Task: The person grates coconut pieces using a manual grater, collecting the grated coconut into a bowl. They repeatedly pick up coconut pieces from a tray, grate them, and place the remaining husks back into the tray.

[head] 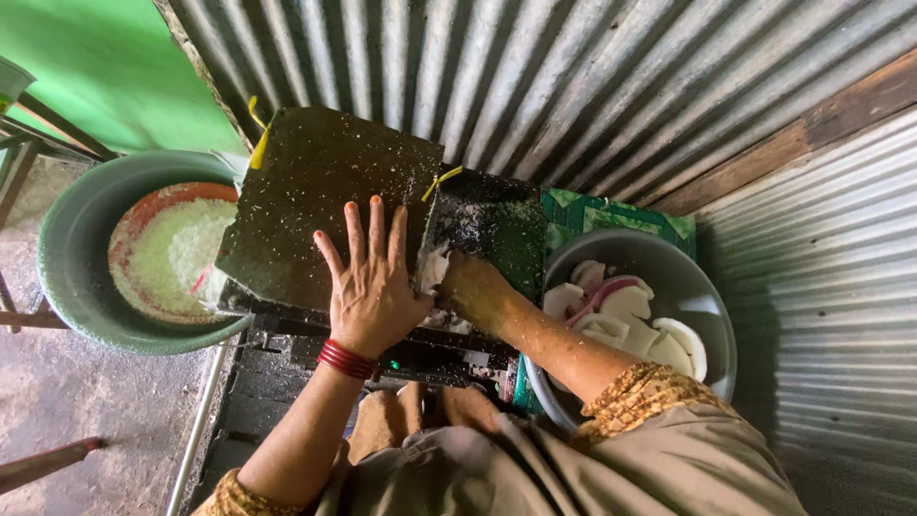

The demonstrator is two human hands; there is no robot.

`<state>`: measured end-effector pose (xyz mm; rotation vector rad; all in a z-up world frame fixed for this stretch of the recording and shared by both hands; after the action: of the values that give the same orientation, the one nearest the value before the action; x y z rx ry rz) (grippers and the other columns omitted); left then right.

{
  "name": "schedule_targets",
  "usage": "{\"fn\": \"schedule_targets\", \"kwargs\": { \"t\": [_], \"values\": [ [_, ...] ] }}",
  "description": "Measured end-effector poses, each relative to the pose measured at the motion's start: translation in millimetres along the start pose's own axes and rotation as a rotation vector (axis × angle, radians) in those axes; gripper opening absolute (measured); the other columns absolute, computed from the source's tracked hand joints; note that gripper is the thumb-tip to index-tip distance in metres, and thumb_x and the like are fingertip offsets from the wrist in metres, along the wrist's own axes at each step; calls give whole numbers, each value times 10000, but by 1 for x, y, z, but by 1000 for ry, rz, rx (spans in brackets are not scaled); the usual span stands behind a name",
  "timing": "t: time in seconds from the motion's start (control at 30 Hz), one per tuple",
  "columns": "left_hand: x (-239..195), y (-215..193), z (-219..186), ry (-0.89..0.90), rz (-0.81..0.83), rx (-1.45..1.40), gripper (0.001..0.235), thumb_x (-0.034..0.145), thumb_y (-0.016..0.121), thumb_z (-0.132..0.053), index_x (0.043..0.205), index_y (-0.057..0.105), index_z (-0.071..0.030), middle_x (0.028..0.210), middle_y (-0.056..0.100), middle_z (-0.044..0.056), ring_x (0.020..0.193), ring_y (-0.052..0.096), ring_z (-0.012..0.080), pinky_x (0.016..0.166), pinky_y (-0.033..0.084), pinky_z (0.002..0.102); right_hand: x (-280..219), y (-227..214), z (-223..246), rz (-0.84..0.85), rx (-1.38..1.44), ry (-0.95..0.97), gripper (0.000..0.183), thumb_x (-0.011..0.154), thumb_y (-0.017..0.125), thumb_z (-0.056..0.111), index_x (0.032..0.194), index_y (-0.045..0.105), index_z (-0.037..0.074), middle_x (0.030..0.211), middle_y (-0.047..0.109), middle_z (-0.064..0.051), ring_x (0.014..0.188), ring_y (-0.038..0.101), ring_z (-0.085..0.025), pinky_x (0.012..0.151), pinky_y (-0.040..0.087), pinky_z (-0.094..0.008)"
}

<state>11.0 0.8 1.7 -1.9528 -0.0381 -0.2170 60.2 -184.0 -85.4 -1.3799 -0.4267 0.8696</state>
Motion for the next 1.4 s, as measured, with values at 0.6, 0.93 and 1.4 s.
{"fn": "schedule_targets", "kwargs": {
  "t": [0.6,0.93,1.4],
  "values": [
    [1,6,4,29,35,183,1202,605,787,-611,1594,314,-117,1684,215,213,1545,143,451,1134,85,772,6,14,21,-187,58,3,150,887,652,114,991,751,71,1076,670,-220,946,698,-351,771,608,-429],
    [-3,16,6,53,-43,31,1095,773,685,-651,1641,317,-95,1714,239,220,1584,131,460,1172,32,781,-120,4,-63,-337,7,473,165,940,626,89,1072,725,94,1153,682,-186,1012,707,-316,829,624,-394],
    [-3,20,9,28,-58,190,1163,679,737,-619,1649,294,-158,1711,227,187,1583,150,415,1194,92,749,-216,-14,-126,-680,185,826,210,1015,590,53,1184,690,127,1261,701,-139,1103,718,-266,911,646,-346]
  ]
}}
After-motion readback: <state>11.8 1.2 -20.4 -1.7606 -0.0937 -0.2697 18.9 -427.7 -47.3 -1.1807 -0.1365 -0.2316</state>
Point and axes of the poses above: each hand's wrist, its own x-axis towards the middle knuckle, its own y-axis out of the palm, z = x × y, the point moved 1 cm from there along x, towards the middle knuckle
